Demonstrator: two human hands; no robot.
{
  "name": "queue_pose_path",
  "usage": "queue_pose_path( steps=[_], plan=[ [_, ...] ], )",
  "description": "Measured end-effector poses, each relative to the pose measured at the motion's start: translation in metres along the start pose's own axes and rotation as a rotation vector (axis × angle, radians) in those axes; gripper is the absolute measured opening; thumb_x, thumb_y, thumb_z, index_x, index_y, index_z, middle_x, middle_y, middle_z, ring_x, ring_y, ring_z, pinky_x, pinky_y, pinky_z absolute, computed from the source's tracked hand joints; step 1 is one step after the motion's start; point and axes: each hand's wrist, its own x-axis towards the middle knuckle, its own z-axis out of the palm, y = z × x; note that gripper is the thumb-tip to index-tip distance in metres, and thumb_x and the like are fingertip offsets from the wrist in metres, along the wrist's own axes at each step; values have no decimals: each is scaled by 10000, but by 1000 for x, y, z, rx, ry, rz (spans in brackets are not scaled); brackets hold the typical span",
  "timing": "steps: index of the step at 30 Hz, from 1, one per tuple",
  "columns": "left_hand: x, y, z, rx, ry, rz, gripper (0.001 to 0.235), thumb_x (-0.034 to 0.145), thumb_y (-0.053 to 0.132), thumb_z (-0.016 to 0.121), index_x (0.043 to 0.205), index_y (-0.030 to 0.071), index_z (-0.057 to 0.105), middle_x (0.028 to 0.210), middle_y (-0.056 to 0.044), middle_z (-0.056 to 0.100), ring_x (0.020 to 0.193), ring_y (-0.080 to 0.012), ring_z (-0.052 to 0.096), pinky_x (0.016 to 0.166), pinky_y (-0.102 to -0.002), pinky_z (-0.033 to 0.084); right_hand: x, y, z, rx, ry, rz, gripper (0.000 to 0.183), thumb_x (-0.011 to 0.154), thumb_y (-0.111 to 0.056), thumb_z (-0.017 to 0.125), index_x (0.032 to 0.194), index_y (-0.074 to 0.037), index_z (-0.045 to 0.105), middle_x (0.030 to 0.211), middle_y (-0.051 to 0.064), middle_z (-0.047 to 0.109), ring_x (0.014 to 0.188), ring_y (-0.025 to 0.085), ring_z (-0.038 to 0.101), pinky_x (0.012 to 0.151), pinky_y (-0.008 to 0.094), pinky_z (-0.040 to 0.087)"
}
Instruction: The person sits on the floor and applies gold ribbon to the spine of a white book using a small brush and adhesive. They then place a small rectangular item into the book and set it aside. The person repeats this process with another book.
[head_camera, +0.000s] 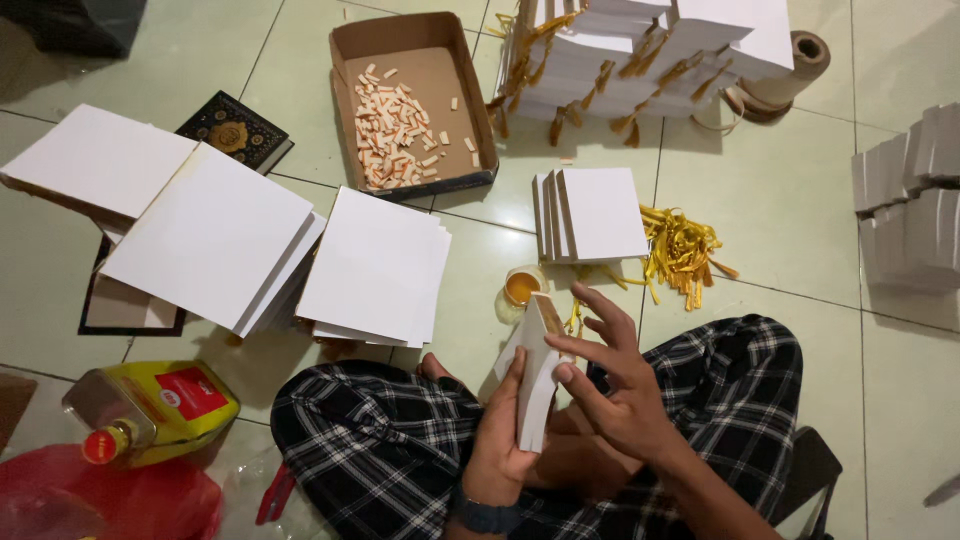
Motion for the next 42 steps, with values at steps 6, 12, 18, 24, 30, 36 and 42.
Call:
queue_pose_path(
  steps=[6,12,18,24,30,36,42],
  plan=[
    [-3,-4,-1,-35,10,21,452,914,418,721,1250,116,693,896,-54,747,767,-134,694,689,-265,586,-8,5,9,-113,85,-114,267,1036,-264,598,1258,-185,724,1556,108,501,1464,317,438,1231,535,355],
    [-4,-4,3,-42,59,24,475,923,378,710,1306,98,684,968,-78,739,829,-150,678,772,-285,577,-10,3,10,-172,122,-162,270,1043,-253,579,1250,-161,725,1526,110,512,1479,347,425,1253,550,343],
    [-10,-1,8,19,90,68,455,934,364,684,1326,133,675,1066,-74,728,925,-150,661,839,-304,559,-11,6,9,-175,119,-187,275,1039,-247,587,1257,-151,724,1481,108,537,1455,352,442,1229,537,377],
    [-27,0,33,135,-7,75,570,900,514,656,1306,114,689,997,-81,771,761,-170,690,624,-290,564,-12,-3,10,-96,106,-19,367,1014,-317,570,1332,-165,672,1677,188,272,1567,362,280,1245,592,320],
    [-41,-5,67,48,196,290,626,893,456,593,1405,97,601,1199,-201,734,995,-318,681,844,-420,566,-45,3,39,453,378,518,846,769,-339,755,1512,-92,435,1308,147,648,1102,237,660,910,335,553],
    [-27,-12,43,79,114,365,650,870,395,611,1449,107,542,1256,-205,686,1057,-335,634,904,-453,554,-56,12,23,179,294,653,385,863,-235,730,1212,-71,746,1065,67,799,923,164,737,814,289,596],
    [22,-30,-17,120,-228,465,584,829,110,807,1354,92,555,1218,-150,681,1123,-318,642,989,-527,542,-66,44,-46,140,509,540,371,806,-157,798,1137,3,746,1016,133,798,923,198,742,816,336,632]
  ],
)
